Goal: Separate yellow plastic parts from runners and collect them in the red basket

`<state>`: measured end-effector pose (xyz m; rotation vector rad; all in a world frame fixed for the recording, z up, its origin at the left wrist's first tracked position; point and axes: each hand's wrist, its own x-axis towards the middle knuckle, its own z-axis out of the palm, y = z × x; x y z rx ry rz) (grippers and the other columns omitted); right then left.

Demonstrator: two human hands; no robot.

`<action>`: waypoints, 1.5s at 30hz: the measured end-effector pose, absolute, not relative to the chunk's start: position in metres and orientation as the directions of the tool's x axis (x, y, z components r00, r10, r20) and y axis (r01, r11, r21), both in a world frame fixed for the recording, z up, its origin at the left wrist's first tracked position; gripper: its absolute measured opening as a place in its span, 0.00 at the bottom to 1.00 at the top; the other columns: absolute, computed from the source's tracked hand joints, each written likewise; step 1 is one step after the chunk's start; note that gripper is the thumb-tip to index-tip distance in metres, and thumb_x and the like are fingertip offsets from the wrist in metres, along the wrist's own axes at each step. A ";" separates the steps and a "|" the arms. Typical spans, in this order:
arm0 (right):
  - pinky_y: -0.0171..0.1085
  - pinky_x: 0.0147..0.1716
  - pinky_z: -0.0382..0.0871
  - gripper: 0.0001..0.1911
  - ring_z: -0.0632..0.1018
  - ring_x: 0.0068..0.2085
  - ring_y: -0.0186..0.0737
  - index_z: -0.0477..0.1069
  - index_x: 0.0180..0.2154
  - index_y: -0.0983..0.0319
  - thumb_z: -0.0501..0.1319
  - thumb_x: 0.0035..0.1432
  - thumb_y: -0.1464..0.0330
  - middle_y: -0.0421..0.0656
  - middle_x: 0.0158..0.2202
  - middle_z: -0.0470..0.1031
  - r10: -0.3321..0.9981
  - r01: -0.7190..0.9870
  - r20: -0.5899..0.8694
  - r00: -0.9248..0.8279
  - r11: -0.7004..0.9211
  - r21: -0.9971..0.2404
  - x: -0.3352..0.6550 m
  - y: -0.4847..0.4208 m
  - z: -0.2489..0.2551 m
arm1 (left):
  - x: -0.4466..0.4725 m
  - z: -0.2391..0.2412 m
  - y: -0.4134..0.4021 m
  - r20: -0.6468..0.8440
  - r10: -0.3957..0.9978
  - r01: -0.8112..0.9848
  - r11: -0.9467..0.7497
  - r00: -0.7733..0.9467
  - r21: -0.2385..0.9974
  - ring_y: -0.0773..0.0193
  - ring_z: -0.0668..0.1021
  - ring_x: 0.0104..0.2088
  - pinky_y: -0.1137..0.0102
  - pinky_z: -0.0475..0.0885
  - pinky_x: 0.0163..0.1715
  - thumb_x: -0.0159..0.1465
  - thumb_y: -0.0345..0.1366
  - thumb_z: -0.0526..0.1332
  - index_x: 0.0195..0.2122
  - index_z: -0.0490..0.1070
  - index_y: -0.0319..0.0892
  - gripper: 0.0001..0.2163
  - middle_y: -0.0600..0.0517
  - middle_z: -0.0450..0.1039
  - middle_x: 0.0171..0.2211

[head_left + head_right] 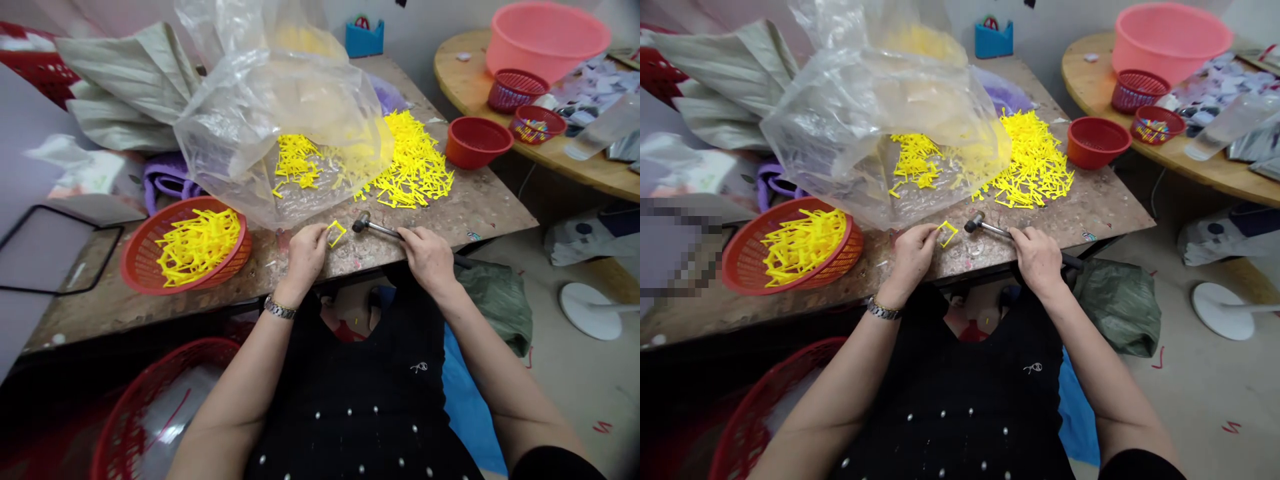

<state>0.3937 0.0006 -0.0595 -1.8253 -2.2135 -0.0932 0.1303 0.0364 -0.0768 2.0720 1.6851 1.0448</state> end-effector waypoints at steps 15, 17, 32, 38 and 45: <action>0.43 0.41 0.61 0.16 0.72 0.47 0.50 0.77 0.52 0.59 0.57 0.67 0.67 0.50 0.44 0.77 0.943 0.953 0.288 -0.164 0.227 -0.201 0.400 0.020 -0.078 | 0.049 0.007 0.000 0.623 0.774 0.913 -0.168 -0.112 0.373 0.57 0.79 0.37 0.65 0.71 0.40 0.69 0.37 0.56 0.41 0.78 0.41 0.11 0.47 0.81 0.37; 0.44 0.42 0.62 0.15 0.71 0.47 0.51 0.77 0.51 0.59 0.57 0.67 0.67 0.50 0.45 0.77 0.941 0.950 0.299 -0.158 0.227 -0.214 0.401 0.022 -0.079 | 0.022 0.014 0.000 0.670 0.719 0.942 -0.066 -0.184 0.330 0.56 0.78 0.38 0.62 0.72 0.43 0.67 0.38 0.57 0.41 0.79 0.42 0.11 0.46 0.81 0.37; 0.45 0.47 0.67 0.15 0.75 0.48 0.49 0.78 0.50 0.61 0.54 0.69 0.66 0.50 0.46 0.79 0.912 0.876 0.347 -0.219 0.340 -0.342 0.373 0.043 -0.065 | 0.098 -0.036 0.008 0.566 0.823 0.735 -0.411 0.046 0.539 0.60 0.81 0.42 0.65 0.75 0.46 0.70 0.34 0.55 0.44 0.76 0.42 0.10 0.48 0.81 0.40; 0.43 0.50 0.67 0.15 0.77 0.48 0.47 0.77 0.48 0.61 0.53 0.70 0.66 0.50 0.45 0.80 0.881 0.805 0.347 -0.323 0.448 -0.388 0.334 0.077 -0.047 | 0.120 -0.076 0.024 0.439 0.895 0.652 -0.378 0.077 0.657 0.58 0.82 0.47 0.63 0.76 0.50 0.69 0.30 0.56 0.45 0.77 0.42 0.10 0.45 0.82 0.45; 0.41 0.51 0.66 0.14 0.77 0.50 0.46 0.78 0.46 0.62 0.54 0.70 0.66 0.50 0.47 0.81 0.912 0.845 0.200 -0.357 0.407 -0.348 0.281 0.126 -0.032 | 0.117 -0.093 0.026 0.401 0.915 0.612 -0.347 0.053 0.710 0.58 0.83 0.47 0.62 0.78 0.50 0.69 0.30 0.57 0.45 0.77 0.41 0.10 0.45 0.82 0.45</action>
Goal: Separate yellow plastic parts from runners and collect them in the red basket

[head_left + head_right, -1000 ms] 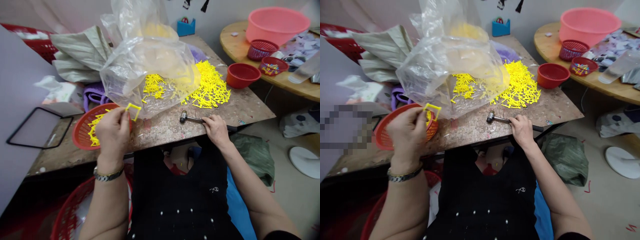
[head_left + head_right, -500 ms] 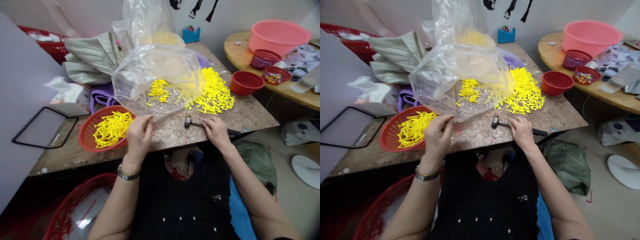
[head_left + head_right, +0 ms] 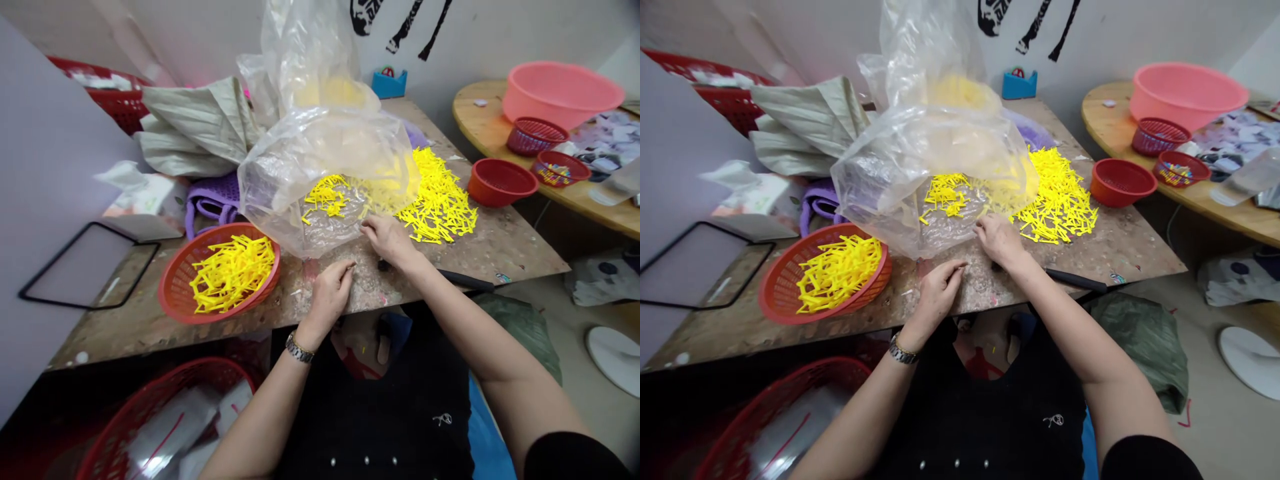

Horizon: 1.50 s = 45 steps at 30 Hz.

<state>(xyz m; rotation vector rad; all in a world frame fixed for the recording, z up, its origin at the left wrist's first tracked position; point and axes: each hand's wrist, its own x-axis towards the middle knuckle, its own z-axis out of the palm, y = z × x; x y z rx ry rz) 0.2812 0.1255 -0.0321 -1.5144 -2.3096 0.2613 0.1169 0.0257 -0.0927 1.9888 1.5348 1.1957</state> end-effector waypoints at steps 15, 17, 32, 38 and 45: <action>0.44 0.52 0.71 0.19 0.78 0.55 0.51 0.76 0.54 0.64 0.55 0.70 0.61 0.55 0.56 0.77 0.971 0.958 -0.092 -0.220 0.197 -0.206 0.202 0.195 -0.030 | 0.115 -0.094 0.023 0.425 0.899 0.592 -0.398 0.102 0.701 0.58 0.84 0.43 0.64 0.79 0.45 0.69 0.28 0.57 0.45 0.78 0.41 0.10 0.46 0.83 0.43; 0.43 0.52 0.71 0.18 0.78 0.54 0.50 0.76 0.53 0.63 0.54 0.70 0.65 0.54 0.56 0.77 0.971 0.956 -0.076 -0.228 0.209 -0.206 0.203 0.195 -0.033 | 0.115 -0.094 0.023 0.425 0.899 0.591 -0.398 0.102 0.701 0.58 0.83 0.44 0.64 0.79 0.46 0.69 0.28 0.57 0.45 0.78 0.41 0.10 0.45 0.83 0.43; 0.37 0.43 0.67 0.15 0.79 0.45 0.45 0.77 0.45 0.62 0.53 0.64 0.72 0.48 0.44 0.82 0.941 0.878 0.114 -0.318 0.337 -0.340 0.253 0.178 -0.036 | 0.115 -0.092 0.024 0.370 0.929 0.481 -0.333 0.019 0.811 0.56 0.82 0.46 0.62 0.76 0.50 0.69 0.32 0.57 0.45 0.78 0.40 0.10 0.44 0.82 0.45; 0.36 0.40 0.64 0.09 0.75 0.39 0.41 0.75 0.38 0.62 0.55 0.64 0.72 0.45 0.37 0.78 0.828 0.713 0.315 -0.465 0.560 -0.421 0.265 0.128 -0.036 | 0.112 -0.093 0.027 0.207 0.968 0.253 -0.167 -0.144 0.953 0.63 0.80 0.33 0.70 0.74 0.34 0.67 0.38 0.61 0.52 0.74 0.42 0.14 0.49 0.78 0.35; 0.39 0.40 0.60 0.10 0.74 0.40 0.42 0.74 0.37 0.62 0.55 0.69 0.68 0.45 0.36 0.77 0.705 0.667 0.351 -0.617 0.704 -0.242 0.270 0.063 -0.034 | 0.111 -0.089 0.030 0.038 0.979 -0.132 -0.065 -0.201 0.989 0.69 0.76 0.25 0.78 0.65 0.18 0.64 0.46 0.64 0.45 0.74 0.41 0.14 0.51 0.77 0.34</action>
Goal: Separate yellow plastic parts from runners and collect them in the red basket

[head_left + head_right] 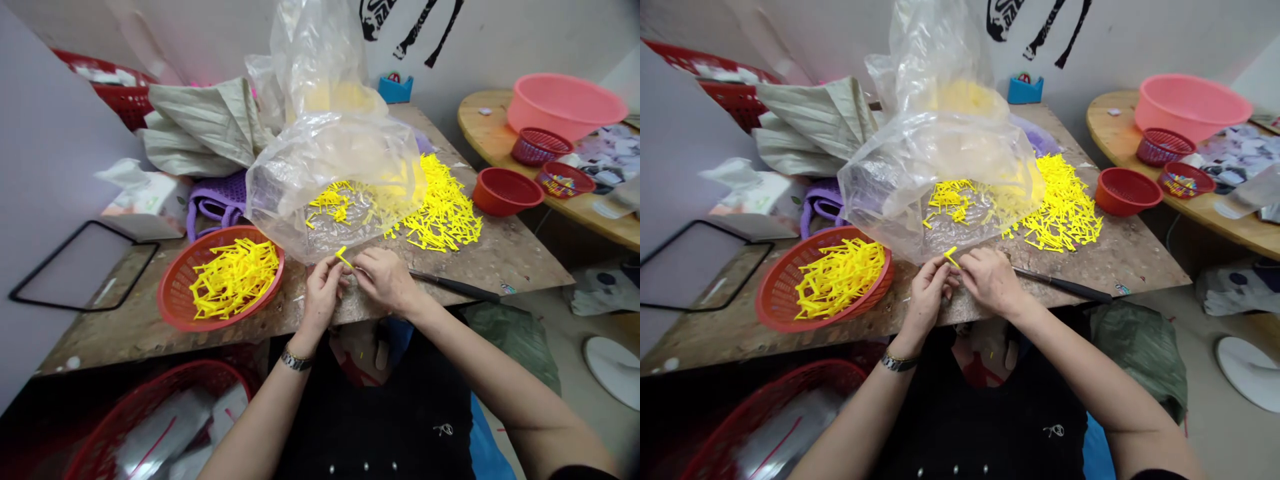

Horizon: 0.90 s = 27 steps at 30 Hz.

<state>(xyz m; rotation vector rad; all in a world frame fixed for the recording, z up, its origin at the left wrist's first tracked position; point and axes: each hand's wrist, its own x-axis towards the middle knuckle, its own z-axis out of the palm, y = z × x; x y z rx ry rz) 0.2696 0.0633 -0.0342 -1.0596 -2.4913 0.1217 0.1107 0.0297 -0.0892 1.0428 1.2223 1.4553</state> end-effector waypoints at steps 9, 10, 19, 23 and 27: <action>0.42 0.40 0.58 0.10 0.73 0.42 0.45 0.75 0.43 0.62 0.56 0.70 0.68 0.47 0.39 0.78 0.688 0.695 0.320 -0.652 0.710 -0.111 0.273 0.034 -0.034 | 0.116 -0.081 0.023 0.017 0.992 -0.191 -0.041 -0.125 0.981 0.74 0.67 0.18 0.79 0.62 0.17 0.63 0.45 0.67 0.36 0.75 0.41 0.12 0.58 0.68 0.22; 0.42 0.40 0.58 0.10 0.73 0.42 0.45 0.75 0.45 0.62 0.55 0.70 0.68 0.47 0.39 0.78 0.688 0.695 0.320 -0.652 0.710 -0.111 0.274 0.032 -0.036 | 0.116 -0.080 0.022 0.019 0.991 -0.194 -0.044 -0.130 0.980 0.74 0.67 0.18 0.79 0.62 0.16 0.63 0.45 0.67 0.38 0.76 0.41 0.12 0.58 0.69 0.23; 0.42 0.41 0.62 0.14 0.75 0.44 0.45 0.75 0.49 0.60 0.53 0.72 0.64 0.48 0.40 0.80 0.770 0.719 0.293 -0.567 0.636 -0.280 0.289 0.016 -0.043 | 0.126 -0.073 0.019 -0.013 0.996 -0.150 -0.002 -0.093 0.989 0.73 0.70 0.18 0.79 0.64 0.16 0.60 0.46 0.68 0.37 0.77 0.40 0.14 0.56 0.73 0.23; 0.42 0.45 0.66 0.13 0.76 0.44 0.45 0.76 0.45 0.60 0.54 0.71 0.64 0.48 0.41 0.79 0.832 0.725 0.349 -0.432 0.550 -0.415 0.314 0.025 -0.044 | 0.129 -0.074 0.020 -0.021 0.994 -0.150 0.005 -0.104 0.989 0.71 0.73 0.21 0.79 0.65 0.15 0.60 0.48 0.68 0.37 0.75 0.40 0.15 0.53 0.77 0.28; 0.41 0.47 0.67 0.11 0.77 0.45 0.47 0.75 0.42 0.60 0.54 0.69 0.68 0.49 0.41 0.79 0.889 0.794 0.368 -0.273 0.425 -0.435 0.347 0.054 -0.046 | 0.131 -0.075 0.020 -0.032 0.995 -0.123 0.020 -0.090 0.992 0.72 0.73 0.20 0.79 0.64 0.15 0.60 0.48 0.67 0.37 0.75 0.40 0.15 0.53 0.76 0.27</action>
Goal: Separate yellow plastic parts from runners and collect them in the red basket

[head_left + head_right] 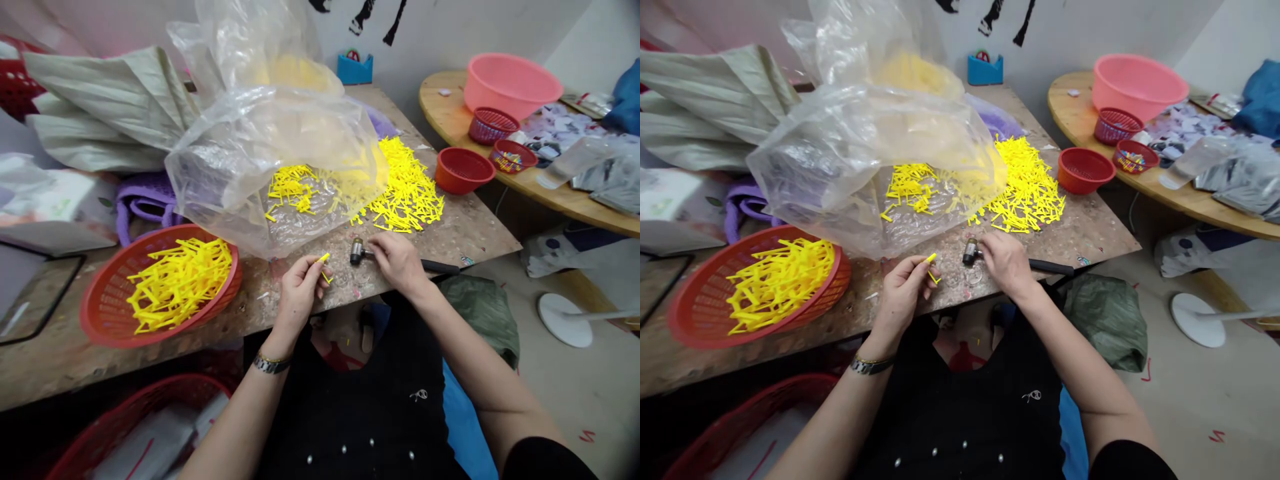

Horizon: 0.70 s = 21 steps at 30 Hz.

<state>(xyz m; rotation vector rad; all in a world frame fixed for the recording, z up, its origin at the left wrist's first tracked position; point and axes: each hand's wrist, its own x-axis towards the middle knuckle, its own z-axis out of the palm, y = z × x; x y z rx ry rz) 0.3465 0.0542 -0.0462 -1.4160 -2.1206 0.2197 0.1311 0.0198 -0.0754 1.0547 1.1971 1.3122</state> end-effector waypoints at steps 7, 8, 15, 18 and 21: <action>0.41 0.49 0.67 0.12 0.76 0.48 0.48 0.76 0.45 0.63 0.54 0.68 0.71 0.51 0.45 0.79 0.941 0.915 0.280 -0.188 0.271 -0.297 0.364 0.107 -0.047 | 0.135 -0.079 0.018 0.000 0.999 -0.032 -0.002 -0.045 0.999 0.72 0.73 0.20 0.79 0.65 0.16 0.63 0.48 0.66 0.35 0.75 0.40 0.14 0.52 0.76 0.27; 0.41 0.49 0.67 0.12 0.76 0.49 0.48 0.76 0.46 0.63 0.54 0.67 0.72 0.51 0.46 0.79 0.947 0.925 0.259 -0.187 0.259 -0.277 0.363 0.113 -0.047 | 0.135 -0.079 0.018 0.001 0.999 -0.027 -0.002 -0.045 1.000 0.72 0.73 0.20 0.79 0.65 0.16 0.62 0.48 0.66 0.35 0.75 0.40 0.14 0.52 0.76 0.27; 0.40 0.46 0.66 0.13 0.77 0.48 0.49 0.77 0.43 0.63 0.54 0.65 0.74 0.53 0.46 0.80 0.979 0.961 0.105 -0.176 0.194 -0.195 0.356 0.137 -0.052 | 0.132 -0.081 0.017 0.013 1.000 0.021 -0.013 -0.023 1.000 0.72 0.72 0.20 0.79 0.65 0.17 0.64 0.47 0.64 0.35 0.75 0.40 0.14 0.52 0.77 0.27; 0.40 0.46 0.66 0.13 0.78 0.47 0.48 0.77 0.41 0.62 0.53 0.65 0.74 0.52 0.45 0.81 0.981 0.963 0.103 -0.167 0.185 -0.199 0.357 0.140 -0.052 | 0.133 -0.079 0.016 0.016 1.000 0.034 -0.015 -0.015 0.999 0.72 0.72 0.20 0.79 0.65 0.17 0.65 0.47 0.64 0.35 0.75 0.41 0.13 0.52 0.76 0.27; 0.39 0.44 0.66 0.12 0.78 0.45 0.47 0.76 0.40 0.62 0.53 0.65 0.73 0.50 0.43 0.81 0.978 0.949 0.140 -0.157 0.188 -0.252 0.362 0.135 -0.052 | 0.134 -0.078 0.015 0.007 1.000 0.040 -0.006 -0.017 0.999 0.72 0.71 0.19 0.79 0.64 0.17 0.65 0.47 0.64 0.34 0.76 0.41 0.13 0.52 0.76 0.26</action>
